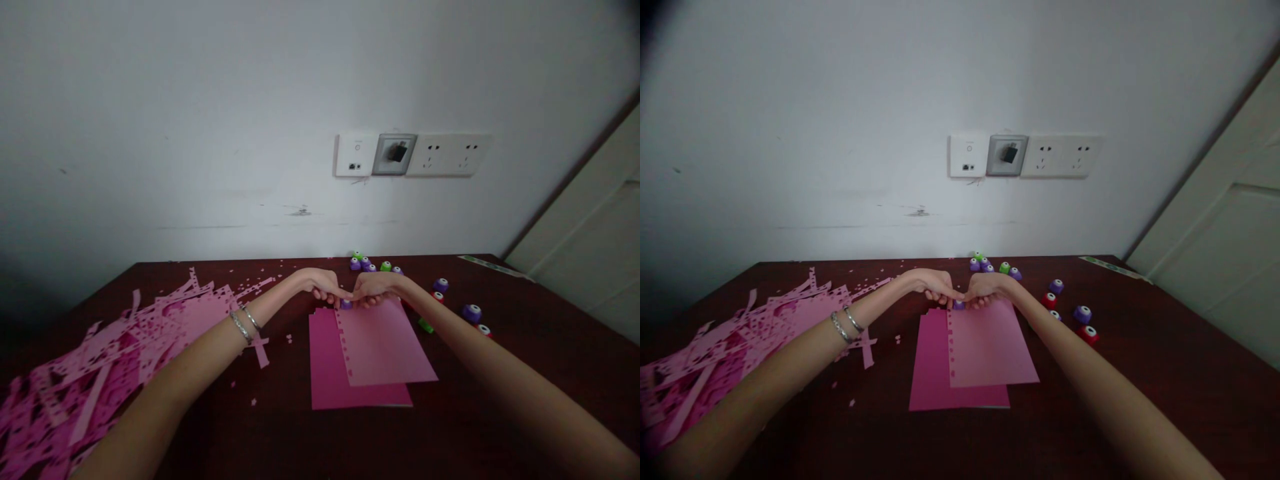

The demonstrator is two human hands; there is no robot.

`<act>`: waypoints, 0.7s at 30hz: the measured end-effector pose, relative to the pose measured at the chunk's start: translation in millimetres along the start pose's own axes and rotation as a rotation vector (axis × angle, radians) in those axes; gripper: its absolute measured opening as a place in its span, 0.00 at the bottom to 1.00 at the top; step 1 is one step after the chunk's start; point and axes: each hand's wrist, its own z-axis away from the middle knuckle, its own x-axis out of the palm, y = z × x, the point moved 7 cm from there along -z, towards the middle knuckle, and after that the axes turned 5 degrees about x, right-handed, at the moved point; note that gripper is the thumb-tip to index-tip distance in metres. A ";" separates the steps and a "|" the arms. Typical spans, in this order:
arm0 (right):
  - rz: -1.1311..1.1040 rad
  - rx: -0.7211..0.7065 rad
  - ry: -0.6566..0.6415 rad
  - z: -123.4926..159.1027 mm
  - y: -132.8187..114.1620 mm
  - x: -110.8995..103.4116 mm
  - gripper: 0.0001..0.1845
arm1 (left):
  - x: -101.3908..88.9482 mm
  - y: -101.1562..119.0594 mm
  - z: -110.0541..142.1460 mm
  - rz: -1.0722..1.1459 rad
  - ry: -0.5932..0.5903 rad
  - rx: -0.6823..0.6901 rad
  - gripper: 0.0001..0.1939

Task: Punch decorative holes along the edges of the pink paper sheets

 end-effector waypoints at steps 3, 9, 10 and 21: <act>0.015 0.023 -0.034 -2.5 -3.7 0.0 0.13 | 1.3 -4.9 -3.6 0.044 -0.061 -0.044 0.23; -0.029 0.059 -0.057 -5.1 -11.5 4.1 0.13 | 5.1 -7.1 -6.3 0.109 -0.100 -0.057 0.25; -0.023 0.069 -0.057 -4.5 -12.6 4.6 0.14 | 5.7 -7.0 -5.8 0.107 -0.098 -0.053 0.25; 0.029 -0.023 0.189 6.2 -0.5 -3.2 0.22 | 2.4 22.4 37.6 -0.393 0.532 0.138 0.23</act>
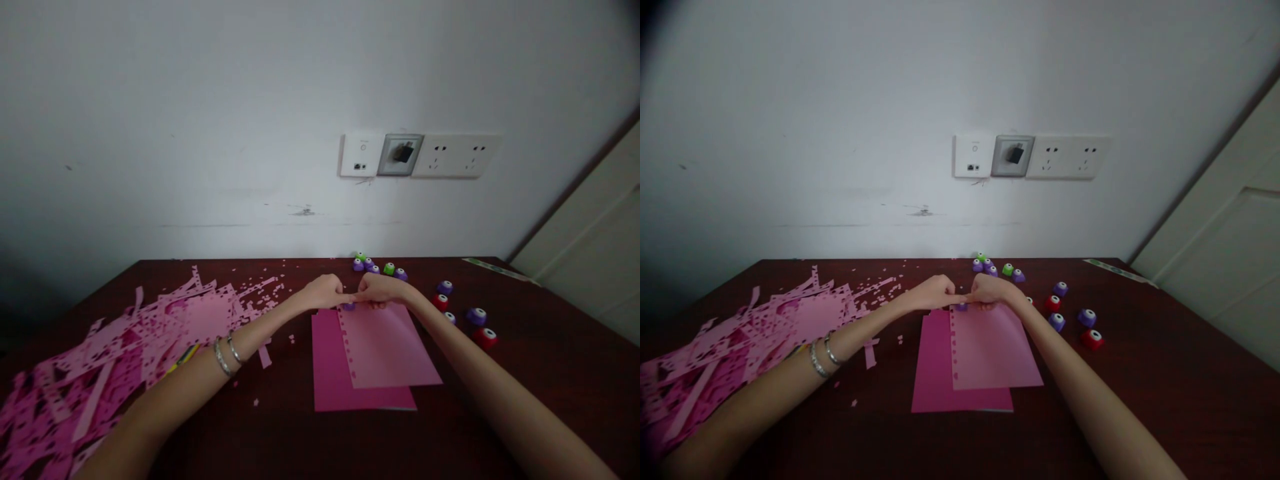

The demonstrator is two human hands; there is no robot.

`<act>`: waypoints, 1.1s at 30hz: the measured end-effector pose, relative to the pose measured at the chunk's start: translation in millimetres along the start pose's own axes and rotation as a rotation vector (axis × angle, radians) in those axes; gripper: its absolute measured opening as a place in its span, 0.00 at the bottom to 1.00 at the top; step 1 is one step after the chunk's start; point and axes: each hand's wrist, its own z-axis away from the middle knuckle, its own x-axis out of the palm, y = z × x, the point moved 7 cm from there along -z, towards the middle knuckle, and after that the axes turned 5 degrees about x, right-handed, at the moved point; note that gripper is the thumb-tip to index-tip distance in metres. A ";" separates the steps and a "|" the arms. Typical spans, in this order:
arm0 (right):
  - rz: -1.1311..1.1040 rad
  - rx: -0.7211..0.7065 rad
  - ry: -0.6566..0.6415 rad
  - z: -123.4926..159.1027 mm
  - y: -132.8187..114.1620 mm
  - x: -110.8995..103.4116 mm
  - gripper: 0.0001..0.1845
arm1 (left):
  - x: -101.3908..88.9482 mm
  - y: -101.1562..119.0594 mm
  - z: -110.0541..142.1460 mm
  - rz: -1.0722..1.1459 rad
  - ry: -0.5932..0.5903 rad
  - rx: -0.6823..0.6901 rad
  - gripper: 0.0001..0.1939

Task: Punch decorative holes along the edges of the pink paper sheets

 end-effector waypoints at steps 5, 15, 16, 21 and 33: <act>-0.037 -0.045 0.133 15.6 -1.0 -7.7 0.24 | 11.3 42.6 50.3 -0.403 0.304 0.159 0.14; 0.088 -0.382 0.312 20.4 -5.5 3.6 0.17 | 69.1 68.6 84.6 -0.780 0.369 0.384 0.14; 0.128 -0.400 0.349 18.9 -5.9 5.1 0.17 | 70.7 66.4 83.4 -0.776 0.369 0.375 0.14; 0.185 -0.428 0.389 10.7 -5.6 11.2 0.15 | 74.1 62.0 82.2 -0.750 0.321 0.360 0.16; 0.144 -0.498 0.302 14.1 -6.7 7.8 0.13 | 71.0 64.6 83.8 -0.715 0.260 0.341 0.16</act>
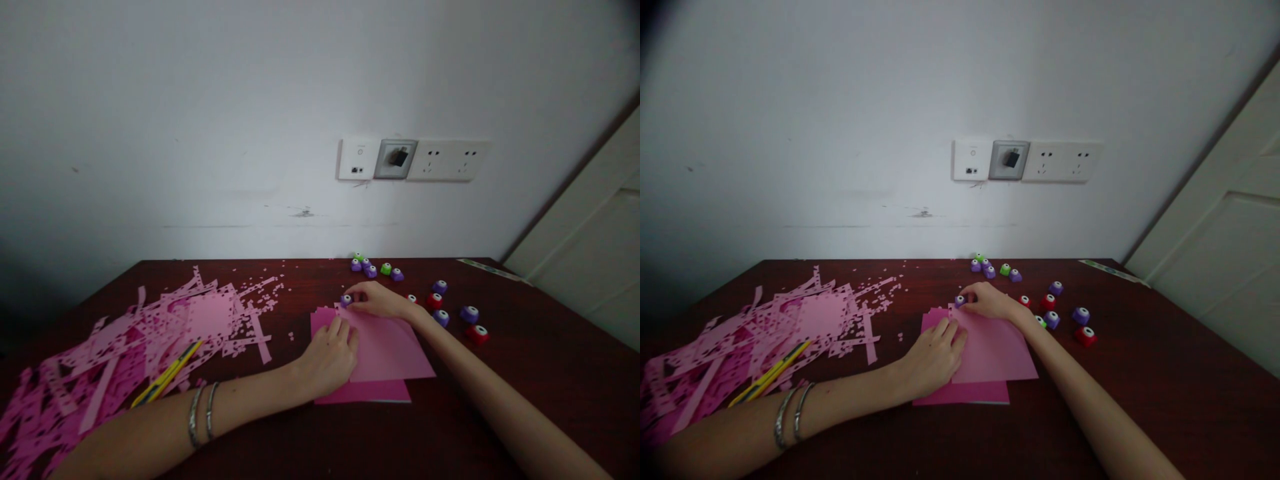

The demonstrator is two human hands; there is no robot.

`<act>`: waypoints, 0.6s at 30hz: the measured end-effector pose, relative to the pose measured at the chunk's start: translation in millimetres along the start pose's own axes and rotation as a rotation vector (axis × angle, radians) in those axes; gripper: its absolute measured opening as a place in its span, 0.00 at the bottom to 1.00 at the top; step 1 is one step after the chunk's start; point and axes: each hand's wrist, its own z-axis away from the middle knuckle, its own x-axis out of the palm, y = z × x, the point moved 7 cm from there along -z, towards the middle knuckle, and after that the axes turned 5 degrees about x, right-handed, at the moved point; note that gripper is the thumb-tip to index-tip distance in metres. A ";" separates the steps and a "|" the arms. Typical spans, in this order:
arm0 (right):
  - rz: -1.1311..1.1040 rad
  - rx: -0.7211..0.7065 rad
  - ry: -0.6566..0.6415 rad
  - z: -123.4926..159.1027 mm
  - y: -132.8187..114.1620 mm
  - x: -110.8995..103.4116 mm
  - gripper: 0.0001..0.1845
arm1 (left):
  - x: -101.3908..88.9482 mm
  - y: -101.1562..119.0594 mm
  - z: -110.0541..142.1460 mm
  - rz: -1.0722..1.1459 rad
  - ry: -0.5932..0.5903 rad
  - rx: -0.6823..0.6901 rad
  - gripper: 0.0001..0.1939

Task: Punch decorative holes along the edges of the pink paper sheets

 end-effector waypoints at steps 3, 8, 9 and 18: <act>0.014 -0.006 0.012 -0.6 0.1 -0.6 0.12 | 0.1 0.1 -0.5 0.001 0.001 0.003 0.16; 0.080 -0.039 0.059 -3.0 5.0 -1.1 0.10 | -0.5 0.2 -0.6 -0.013 0.008 0.006 0.15; 0.092 -0.046 0.064 -3.3 6.0 -1.4 0.10 | -0.6 0.5 -0.5 -0.014 0.008 0.010 0.15; 0.220 0.007 0.205 2.4 4.6 -34.1 0.10 | 0.7 0.0 0.9 -0.016 0.002 0.014 0.15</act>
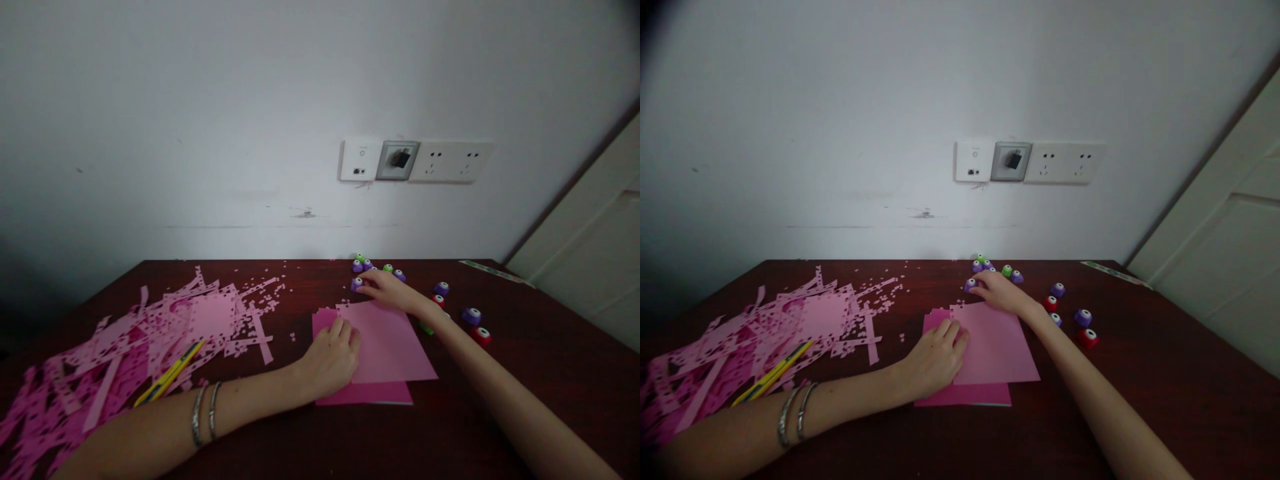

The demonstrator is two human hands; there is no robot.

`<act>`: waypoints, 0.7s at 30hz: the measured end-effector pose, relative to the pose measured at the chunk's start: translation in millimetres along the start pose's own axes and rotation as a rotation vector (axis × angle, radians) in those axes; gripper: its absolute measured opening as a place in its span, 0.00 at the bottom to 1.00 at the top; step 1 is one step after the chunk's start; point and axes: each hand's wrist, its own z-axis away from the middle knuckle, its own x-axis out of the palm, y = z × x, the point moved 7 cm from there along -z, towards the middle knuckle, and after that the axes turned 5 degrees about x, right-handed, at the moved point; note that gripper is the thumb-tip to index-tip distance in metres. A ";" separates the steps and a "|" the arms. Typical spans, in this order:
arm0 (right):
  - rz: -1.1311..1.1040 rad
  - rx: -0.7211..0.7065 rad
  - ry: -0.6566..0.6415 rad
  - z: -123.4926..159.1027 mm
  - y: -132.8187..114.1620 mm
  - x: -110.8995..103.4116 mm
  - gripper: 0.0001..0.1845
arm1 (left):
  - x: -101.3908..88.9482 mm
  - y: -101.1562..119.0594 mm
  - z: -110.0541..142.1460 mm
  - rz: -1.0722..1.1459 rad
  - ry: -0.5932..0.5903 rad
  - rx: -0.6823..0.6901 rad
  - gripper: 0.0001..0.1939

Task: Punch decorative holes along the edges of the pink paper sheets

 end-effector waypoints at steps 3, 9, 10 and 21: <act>0.050 0.031 0.052 6.4 -1.5 -27.3 0.09 | 0.7 0.6 -0.3 0.003 0.006 0.007 0.15; 0.080 0.093 0.057 37.2 -3.4 -64.1 0.13 | -1.3 2.0 -0.5 0.003 0.005 0.012 0.14; 0.086 0.107 0.041 45.7 -1.1 -63.9 0.14 | -1.6 2.1 -0.3 0.004 0.005 0.012 0.14; 0.117 0.385 -0.042 166.9 53.1 -40.9 0.22 | 1.5 3.4 0.7 -0.014 0.027 0.071 0.11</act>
